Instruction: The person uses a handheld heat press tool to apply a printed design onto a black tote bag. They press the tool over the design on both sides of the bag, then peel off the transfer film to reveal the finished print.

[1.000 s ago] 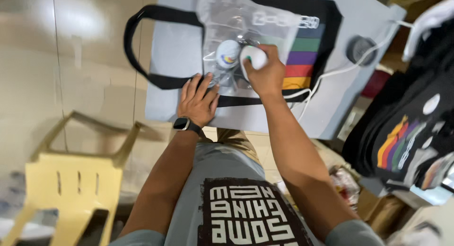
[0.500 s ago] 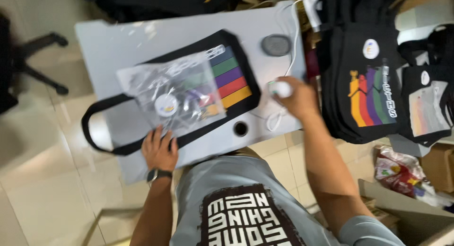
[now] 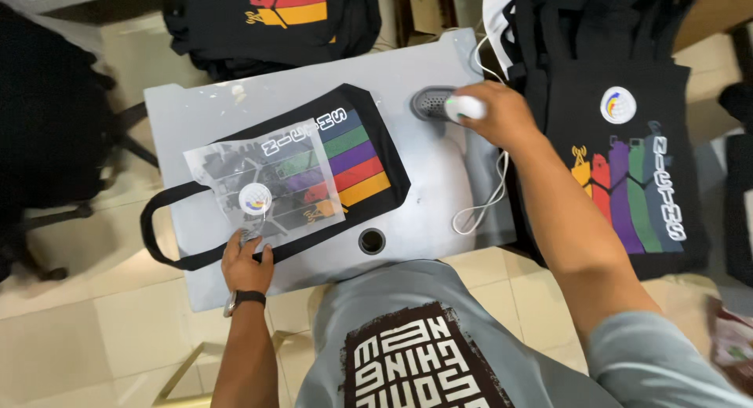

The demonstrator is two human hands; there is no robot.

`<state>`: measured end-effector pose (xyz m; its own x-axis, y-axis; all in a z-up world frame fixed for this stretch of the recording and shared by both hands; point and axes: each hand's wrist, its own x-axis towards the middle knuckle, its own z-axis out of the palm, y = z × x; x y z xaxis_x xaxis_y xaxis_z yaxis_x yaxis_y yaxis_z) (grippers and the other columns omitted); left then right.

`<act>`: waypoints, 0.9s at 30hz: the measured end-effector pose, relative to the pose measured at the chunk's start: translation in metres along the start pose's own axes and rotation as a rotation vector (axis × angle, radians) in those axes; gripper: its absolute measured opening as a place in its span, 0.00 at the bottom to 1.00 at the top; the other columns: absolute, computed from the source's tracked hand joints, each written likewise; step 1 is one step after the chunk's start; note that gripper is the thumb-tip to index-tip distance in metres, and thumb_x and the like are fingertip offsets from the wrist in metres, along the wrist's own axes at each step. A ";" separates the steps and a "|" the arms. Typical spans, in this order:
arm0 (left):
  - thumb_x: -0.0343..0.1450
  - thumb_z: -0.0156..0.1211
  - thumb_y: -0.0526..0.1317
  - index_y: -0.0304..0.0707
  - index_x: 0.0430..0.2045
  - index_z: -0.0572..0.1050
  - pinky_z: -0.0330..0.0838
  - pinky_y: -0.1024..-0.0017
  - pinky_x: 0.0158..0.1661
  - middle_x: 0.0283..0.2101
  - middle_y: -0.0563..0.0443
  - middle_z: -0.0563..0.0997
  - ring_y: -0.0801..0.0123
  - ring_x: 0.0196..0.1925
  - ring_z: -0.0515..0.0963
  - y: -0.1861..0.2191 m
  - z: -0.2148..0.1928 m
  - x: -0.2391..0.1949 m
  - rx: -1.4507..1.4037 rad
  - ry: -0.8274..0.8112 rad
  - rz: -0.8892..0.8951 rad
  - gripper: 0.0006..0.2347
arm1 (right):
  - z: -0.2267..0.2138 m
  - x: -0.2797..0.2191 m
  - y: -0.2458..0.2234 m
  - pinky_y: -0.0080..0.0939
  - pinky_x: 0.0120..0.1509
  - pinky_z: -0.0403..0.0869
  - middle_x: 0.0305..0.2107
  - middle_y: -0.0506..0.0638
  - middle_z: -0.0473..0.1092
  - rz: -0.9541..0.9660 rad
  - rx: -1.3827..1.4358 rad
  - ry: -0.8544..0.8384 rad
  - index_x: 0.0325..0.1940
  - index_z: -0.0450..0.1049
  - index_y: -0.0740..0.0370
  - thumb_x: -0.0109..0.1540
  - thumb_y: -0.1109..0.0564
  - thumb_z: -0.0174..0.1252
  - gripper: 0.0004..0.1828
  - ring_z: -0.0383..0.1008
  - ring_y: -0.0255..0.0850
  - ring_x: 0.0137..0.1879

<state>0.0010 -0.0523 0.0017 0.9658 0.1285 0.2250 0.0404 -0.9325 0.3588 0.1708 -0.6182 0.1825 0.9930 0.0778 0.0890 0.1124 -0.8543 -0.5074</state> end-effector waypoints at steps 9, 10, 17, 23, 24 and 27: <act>0.65 0.74 0.44 0.50 0.43 0.85 0.68 0.63 0.66 0.63 0.45 0.77 0.53 0.67 0.74 0.027 -0.024 -0.030 -0.044 0.060 -0.293 0.13 | 0.067 0.070 0.048 0.50 0.67 0.72 0.47 0.46 0.77 0.000 -0.148 -0.315 0.54 0.79 0.38 0.55 0.54 0.72 0.24 0.76 0.52 0.58; 0.65 0.74 0.44 0.50 0.43 0.85 0.68 0.63 0.66 0.63 0.45 0.77 0.53 0.67 0.74 0.020 -0.027 -0.041 -0.039 0.054 -0.284 0.13 | 0.073 0.076 0.053 0.50 0.67 0.72 0.47 0.46 0.77 0.008 -0.140 -0.314 0.54 0.79 0.38 0.55 0.54 0.72 0.24 0.76 0.52 0.58; 0.70 0.66 0.46 0.49 0.45 0.84 0.68 0.62 0.58 0.60 0.45 0.79 0.60 0.63 0.76 0.019 -0.048 -0.071 -0.139 -0.106 -0.602 0.11 | 0.106 0.089 0.079 0.50 0.61 0.69 0.50 0.49 0.74 -0.112 -0.071 -0.386 0.59 0.76 0.40 0.54 0.52 0.69 0.27 0.73 0.53 0.55; 0.70 0.65 0.48 0.47 0.47 0.83 0.73 0.64 0.55 0.58 0.49 0.80 0.62 0.61 0.77 0.018 -0.049 -0.050 -0.229 -0.121 -0.767 0.14 | 0.103 0.093 0.074 0.48 0.65 0.65 0.51 0.49 0.74 -0.090 -0.129 -0.458 0.59 0.76 0.35 0.55 0.45 0.69 0.27 0.71 0.54 0.58; 0.70 0.65 0.48 0.49 0.47 0.83 0.73 0.65 0.54 0.57 0.50 0.80 0.63 0.61 0.77 0.017 -0.049 -0.044 -0.255 -0.112 -0.761 0.13 | 0.100 0.095 0.069 0.49 0.65 0.63 0.50 0.48 0.74 -0.063 -0.204 -0.489 0.60 0.75 0.32 0.57 0.42 0.67 0.26 0.70 0.55 0.58; 0.70 0.67 0.47 0.43 0.48 0.81 0.75 0.66 0.50 0.55 0.48 0.81 0.62 0.59 0.78 0.004 -0.038 -0.025 -0.293 -0.054 -0.702 0.15 | 0.083 0.083 0.041 0.54 0.69 0.49 0.60 0.54 0.67 -0.020 -0.286 -0.449 0.64 0.73 0.33 0.58 0.46 0.68 0.29 0.55 0.59 0.73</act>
<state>-0.0332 -0.0464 0.0317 0.7502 0.6343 -0.1865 0.5873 -0.5098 0.6286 0.2609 -0.6037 0.0981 0.9159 0.2540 -0.3108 0.1792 -0.9516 -0.2497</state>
